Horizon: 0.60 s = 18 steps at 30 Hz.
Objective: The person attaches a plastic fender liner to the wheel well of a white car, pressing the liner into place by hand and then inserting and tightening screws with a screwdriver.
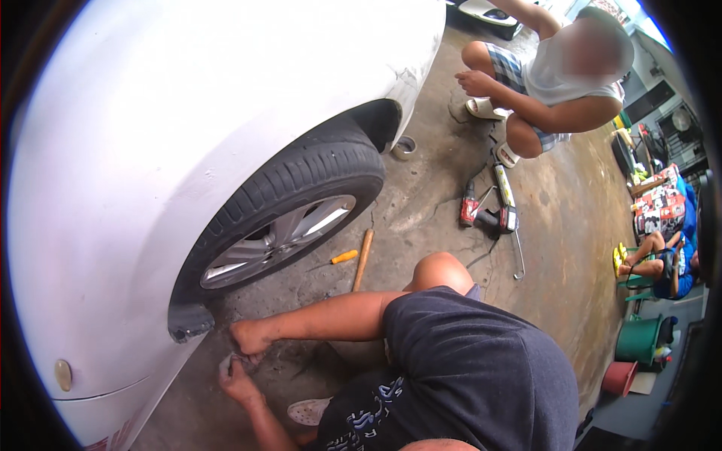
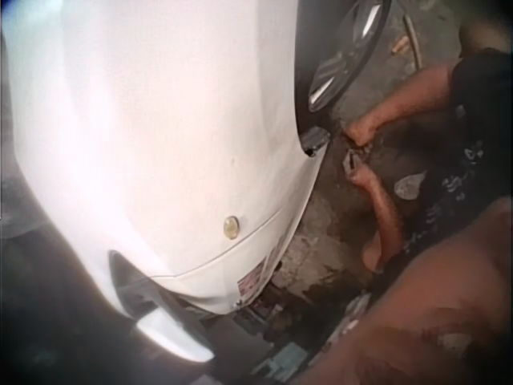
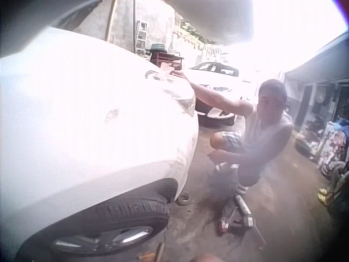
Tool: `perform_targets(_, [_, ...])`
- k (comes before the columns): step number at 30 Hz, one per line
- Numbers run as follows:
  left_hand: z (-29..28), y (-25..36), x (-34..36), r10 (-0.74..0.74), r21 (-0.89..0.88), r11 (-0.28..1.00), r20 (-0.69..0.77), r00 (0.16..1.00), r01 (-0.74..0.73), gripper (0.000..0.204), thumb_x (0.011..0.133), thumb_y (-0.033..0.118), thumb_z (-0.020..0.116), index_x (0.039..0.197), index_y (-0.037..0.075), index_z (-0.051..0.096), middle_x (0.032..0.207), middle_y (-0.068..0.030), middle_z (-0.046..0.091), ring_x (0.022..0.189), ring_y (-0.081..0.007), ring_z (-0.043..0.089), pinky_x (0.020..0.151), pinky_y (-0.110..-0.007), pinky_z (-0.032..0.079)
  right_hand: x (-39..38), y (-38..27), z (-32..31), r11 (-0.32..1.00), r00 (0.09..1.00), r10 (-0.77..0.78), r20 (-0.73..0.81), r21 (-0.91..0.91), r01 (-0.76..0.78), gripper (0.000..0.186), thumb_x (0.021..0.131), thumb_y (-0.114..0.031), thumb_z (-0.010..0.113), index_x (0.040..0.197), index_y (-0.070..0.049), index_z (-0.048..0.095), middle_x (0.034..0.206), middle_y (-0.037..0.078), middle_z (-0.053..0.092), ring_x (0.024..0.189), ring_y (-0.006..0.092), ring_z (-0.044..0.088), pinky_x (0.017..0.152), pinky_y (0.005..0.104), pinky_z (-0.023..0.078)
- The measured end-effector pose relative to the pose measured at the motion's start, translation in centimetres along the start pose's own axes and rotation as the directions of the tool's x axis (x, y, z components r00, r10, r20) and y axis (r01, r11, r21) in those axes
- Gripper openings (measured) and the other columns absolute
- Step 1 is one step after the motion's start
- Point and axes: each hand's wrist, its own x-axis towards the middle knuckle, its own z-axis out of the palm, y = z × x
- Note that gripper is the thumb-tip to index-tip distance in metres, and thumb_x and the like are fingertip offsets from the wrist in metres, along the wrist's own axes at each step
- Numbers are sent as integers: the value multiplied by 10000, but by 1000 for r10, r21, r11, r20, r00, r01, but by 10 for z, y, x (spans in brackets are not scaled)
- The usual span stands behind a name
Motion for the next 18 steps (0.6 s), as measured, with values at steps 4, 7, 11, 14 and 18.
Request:
perform_targets(4, [-5, 1, -3, 11, -20, 1000, -37, 999, -12, 148, 1023, 31, 653, 1091, -80, 724, 999, -65, 711, 877, -147, 636, 806, -316, 525, 2, -2, 6, 999, 1000, -23, -11, -24, 23, 169, 919, 29, 599, 939, 94, 753, 745, 163, 778, 639, 262, 783, 574, 383, 638])
perform_targets(7, [-3, 13, -10, 30, 1, 1000, -22, 999, -30, 161, 1029, 40, 652, 1104, -81, 727, 1012, -70, 719, 906, -151, 641, 818, -313, 522, 7, 2, 8, 997, 999, -29, -14, -66, 28, 204, 887, -1, 620, 1016, 31, 774, 760, 155, 781, 683, 272, 787, 633, 403, 630])
perform_targets(11, [-2, 22, -12, 4, -7, 1000, -44, 999, -4, 220, 1045, 82, 644, 1165, -85, 722, 1065, -86, 722, 956, -177, 663, 865, -335, 554, 22, 14, 13, 951, 979, -186, -80, -263, 159, 281, 825, -65, 682, 1082, 2, 771, 883, 220, 782, 882, 377, 786, 771, 465, 613])
perform_targets(14, [9, 22, -10, -11, -112, 994, -9, 1000, 10, 268, 1050, 97, 630, 1220, -98, 705, 1135, -116, 712, 1017, -209, 681, 927, -367, 580, 28, 26, 6, 922, 954, -261, -148, -330, 201, 331, 786, -110, 718, 1099, -18, 774, 973, 252, 771, 989, 433, 750, 854, 491, 586])
perform_targets(18, [-15, 15, -15, 34, -142, 989, 5, 999, -33, 313, 1051, 93, 612, 1272, -117, 682, 1217, -159, 696, 1086, -247, 690, 985, -402, 596, 18, 5, 17, 909, 936, -330, -122, -308, 280, 342, 769, -129, 737, 1093, -25, 776, 980, 252, 770, 986, 439, 745, 854, 491, 585])
